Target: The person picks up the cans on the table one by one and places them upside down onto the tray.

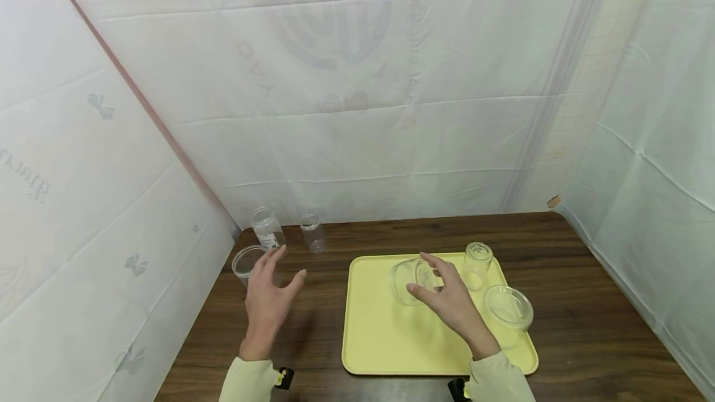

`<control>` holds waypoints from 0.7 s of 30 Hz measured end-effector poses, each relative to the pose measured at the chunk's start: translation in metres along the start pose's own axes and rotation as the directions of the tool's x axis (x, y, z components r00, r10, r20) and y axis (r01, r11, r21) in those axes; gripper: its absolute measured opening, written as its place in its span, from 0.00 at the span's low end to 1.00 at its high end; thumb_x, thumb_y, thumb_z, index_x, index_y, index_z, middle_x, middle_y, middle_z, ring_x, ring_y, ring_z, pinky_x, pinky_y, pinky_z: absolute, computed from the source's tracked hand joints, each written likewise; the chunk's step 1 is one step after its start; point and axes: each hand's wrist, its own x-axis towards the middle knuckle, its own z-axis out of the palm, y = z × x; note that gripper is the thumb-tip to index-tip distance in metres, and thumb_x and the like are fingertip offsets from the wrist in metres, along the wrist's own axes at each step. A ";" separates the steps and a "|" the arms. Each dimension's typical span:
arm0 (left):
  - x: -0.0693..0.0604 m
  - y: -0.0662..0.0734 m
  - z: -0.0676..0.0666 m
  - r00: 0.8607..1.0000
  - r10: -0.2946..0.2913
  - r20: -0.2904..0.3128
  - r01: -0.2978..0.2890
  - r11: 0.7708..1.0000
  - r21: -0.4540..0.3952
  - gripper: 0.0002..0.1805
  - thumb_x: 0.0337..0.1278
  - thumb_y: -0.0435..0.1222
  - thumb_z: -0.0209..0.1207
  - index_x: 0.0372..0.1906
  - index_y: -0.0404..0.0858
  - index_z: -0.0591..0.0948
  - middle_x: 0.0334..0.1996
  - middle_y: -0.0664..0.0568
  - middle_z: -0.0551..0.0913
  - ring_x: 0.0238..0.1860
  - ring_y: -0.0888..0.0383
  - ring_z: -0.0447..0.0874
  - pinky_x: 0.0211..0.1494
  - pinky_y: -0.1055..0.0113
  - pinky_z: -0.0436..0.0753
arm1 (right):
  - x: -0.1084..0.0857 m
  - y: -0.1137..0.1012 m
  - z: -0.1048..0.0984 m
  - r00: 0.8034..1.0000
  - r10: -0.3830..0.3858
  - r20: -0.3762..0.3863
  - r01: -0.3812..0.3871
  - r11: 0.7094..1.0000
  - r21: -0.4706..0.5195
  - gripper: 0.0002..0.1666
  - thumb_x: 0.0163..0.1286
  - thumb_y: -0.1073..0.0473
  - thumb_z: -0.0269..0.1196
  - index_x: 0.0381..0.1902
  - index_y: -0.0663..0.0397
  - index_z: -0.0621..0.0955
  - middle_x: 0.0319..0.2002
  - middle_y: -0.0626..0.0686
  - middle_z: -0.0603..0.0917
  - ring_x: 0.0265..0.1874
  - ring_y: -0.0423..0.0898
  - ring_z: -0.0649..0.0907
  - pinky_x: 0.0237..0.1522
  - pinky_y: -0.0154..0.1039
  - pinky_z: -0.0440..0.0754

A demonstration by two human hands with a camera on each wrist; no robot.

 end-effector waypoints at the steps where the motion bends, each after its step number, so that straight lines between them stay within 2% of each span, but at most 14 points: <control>1: 0.001 -0.001 -0.001 1.000 -0.005 0.000 0.005 1.000 0.004 0.35 0.55 0.39 0.78 0.69 0.39 0.82 0.71 0.35 0.74 0.70 0.31 0.71 0.55 0.31 0.80 | 0.000 0.000 0.000 1.000 -0.002 -0.002 0.002 1.000 -0.009 0.44 0.74 0.49 0.72 0.80 0.55 0.68 0.76 0.64 0.68 0.71 0.67 0.70 0.60 0.61 0.79; 10: 0.009 -0.011 -0.008 0.999 -0.054 0.001 0.054 0.998 0.041 0.34 0.58 0.40 0.76 0.70 0.40 0.81 0.71 0.36 0.74 0.71 0.33 0.70 0.50 0.28 0.81 | 0.003 0.000 0.000 1.000 -0.016 -0.007 0.015 0.997 -0.072 0.45 0.72 0.49 0.73 0.79 0.58 0.68 0.74 0.68 0.67 0.70 0.69 0.69 0.58 0.64 0.79; 21: 0.016 -0.030 -0.016 0.992 -0.125 0.020 0.123 0.989 0.088 0.35 0.60 0.42 0.74 0.72 0.39 0.79 0.73 0.36 0.72 0.72 0.32 0.67 0.53 0.27 0.78 | 0.003 0.000 0.000 1.000 -0.012 0.012 0.013 0.992 -0.129 0.45 0.71 0.47 0.74 0.78 0.59 0.70 0.71 0.69 0.69 0.70 0.67 0.70 0.59 0.66 0.79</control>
